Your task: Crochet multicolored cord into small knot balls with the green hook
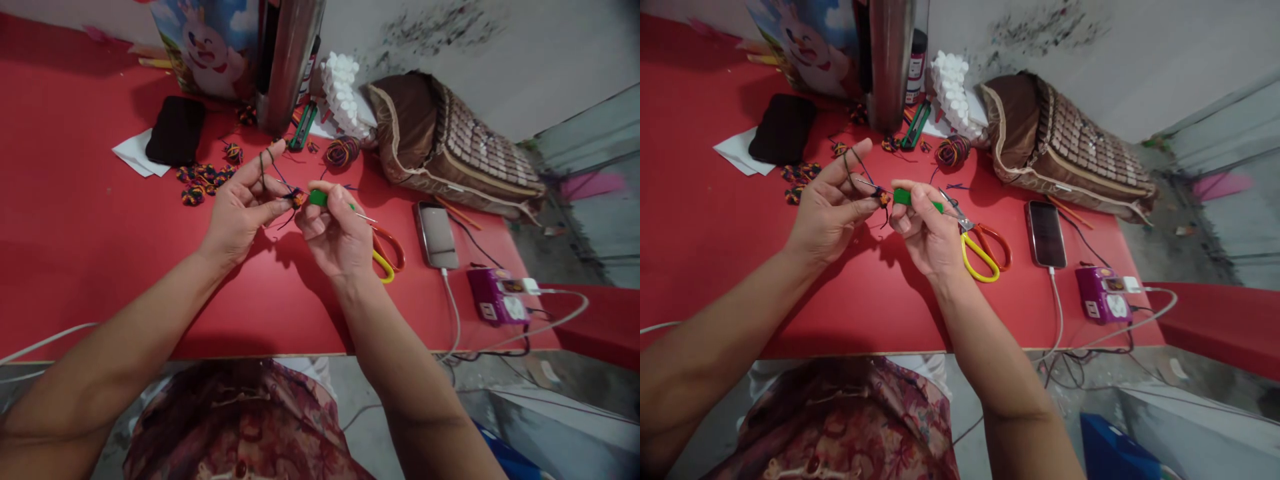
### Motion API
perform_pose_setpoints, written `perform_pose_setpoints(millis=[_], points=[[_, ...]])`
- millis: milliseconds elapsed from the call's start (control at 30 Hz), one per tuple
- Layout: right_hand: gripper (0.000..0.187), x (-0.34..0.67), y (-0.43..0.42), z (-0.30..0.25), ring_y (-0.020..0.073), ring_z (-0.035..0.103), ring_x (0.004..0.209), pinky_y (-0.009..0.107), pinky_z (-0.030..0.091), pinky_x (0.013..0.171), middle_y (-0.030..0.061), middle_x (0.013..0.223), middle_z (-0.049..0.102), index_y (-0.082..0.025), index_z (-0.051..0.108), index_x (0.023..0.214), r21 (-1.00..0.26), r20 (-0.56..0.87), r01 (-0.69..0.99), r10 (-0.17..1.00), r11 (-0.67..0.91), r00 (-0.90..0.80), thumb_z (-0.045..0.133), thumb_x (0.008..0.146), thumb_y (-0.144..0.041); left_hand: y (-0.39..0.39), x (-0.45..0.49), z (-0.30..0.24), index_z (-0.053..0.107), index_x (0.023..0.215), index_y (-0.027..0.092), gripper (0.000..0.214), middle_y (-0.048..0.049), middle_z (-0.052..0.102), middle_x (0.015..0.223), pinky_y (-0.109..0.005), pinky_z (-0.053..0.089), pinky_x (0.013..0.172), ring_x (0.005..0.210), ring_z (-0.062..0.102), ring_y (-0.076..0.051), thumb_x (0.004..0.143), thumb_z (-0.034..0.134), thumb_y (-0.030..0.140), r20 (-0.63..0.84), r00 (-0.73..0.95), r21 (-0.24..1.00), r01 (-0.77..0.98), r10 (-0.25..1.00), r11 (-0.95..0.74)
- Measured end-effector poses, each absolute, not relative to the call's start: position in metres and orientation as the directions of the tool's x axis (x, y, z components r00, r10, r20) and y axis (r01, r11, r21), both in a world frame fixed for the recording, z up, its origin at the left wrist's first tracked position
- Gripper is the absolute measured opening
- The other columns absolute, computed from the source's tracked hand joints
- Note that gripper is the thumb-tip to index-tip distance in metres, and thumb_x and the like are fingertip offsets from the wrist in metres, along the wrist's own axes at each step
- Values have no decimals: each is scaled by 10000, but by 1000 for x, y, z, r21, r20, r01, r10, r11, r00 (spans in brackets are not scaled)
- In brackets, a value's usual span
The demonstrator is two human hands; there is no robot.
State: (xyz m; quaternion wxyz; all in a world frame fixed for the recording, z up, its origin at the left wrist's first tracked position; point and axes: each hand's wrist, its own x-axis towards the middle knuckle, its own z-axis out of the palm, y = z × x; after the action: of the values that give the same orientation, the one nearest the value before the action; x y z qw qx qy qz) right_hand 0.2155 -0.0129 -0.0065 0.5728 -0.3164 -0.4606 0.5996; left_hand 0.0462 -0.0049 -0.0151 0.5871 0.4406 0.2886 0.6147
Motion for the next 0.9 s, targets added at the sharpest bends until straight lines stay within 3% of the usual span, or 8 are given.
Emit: perform_pose_setpoints(millis=[267,367,467,633,800,900], points=[[414,214,-11,-6,81,442,537,247,434,523,-62,673,658,-256,839,976,-878,36,-476,985,-49,-167,983,788,-595,4,36,-21,851,1333,379,667,-6,864,1013,-305,550,622,751,685,-161,716,1026,196,299,73,887,-389,952,-249],[410,213,-11,-9,75,452,532,241,430,517,-62,684,662,-245,830,992,-881,41,-469,980,-55,-192,961,818,-593,8,31,-24,836,1352,448,627,21,880,1007,-325,513,549,656,655,-150,798,993,199,329,112,880,-396,938,-262],[403,214,-11,-12,85,490,556,253,466,538,-55,737,669,-248,803,1056,-903,68,-427,971,-37,-228,891,903,-611,6,29,-20,829,1342,397,603,36,854,908,-321,536,510,570,652,-136,803,975,165,268,127,906,-371,955,-205],[453,212,-9,-19,121,574,628,301,578,635,-28,803,718,-268,787,1119,-917,107,-398,980,31,-170,868,917,-666,-1,36,-14,762,1407,231,715,46,813,798,-323,689,705,678,791,-174,736,995,150,142,46,923,-368,989,-116],[407,207,-10,-23,126,628,682,296,620,709,-24,838,743,-281,786,1124,-912,139,-402,983,80,-118,857,945,-640,-2,41,-18,772,1358,343,662,73,811,822,-366,698,776,733,778,-169,753,983,175,173,27,908,-391,985,-149],[427,203,-13,-23,137,646,716,298,611,714,-18,848,745,-292,790,1134,-928,134,-360,988,98,-78,865,930,-660,-2,40,-21,748,1422,334,657,58,806,860,-386,675,832,805,790,-181,811,953,203,182,43,931,-328,982,-158]])
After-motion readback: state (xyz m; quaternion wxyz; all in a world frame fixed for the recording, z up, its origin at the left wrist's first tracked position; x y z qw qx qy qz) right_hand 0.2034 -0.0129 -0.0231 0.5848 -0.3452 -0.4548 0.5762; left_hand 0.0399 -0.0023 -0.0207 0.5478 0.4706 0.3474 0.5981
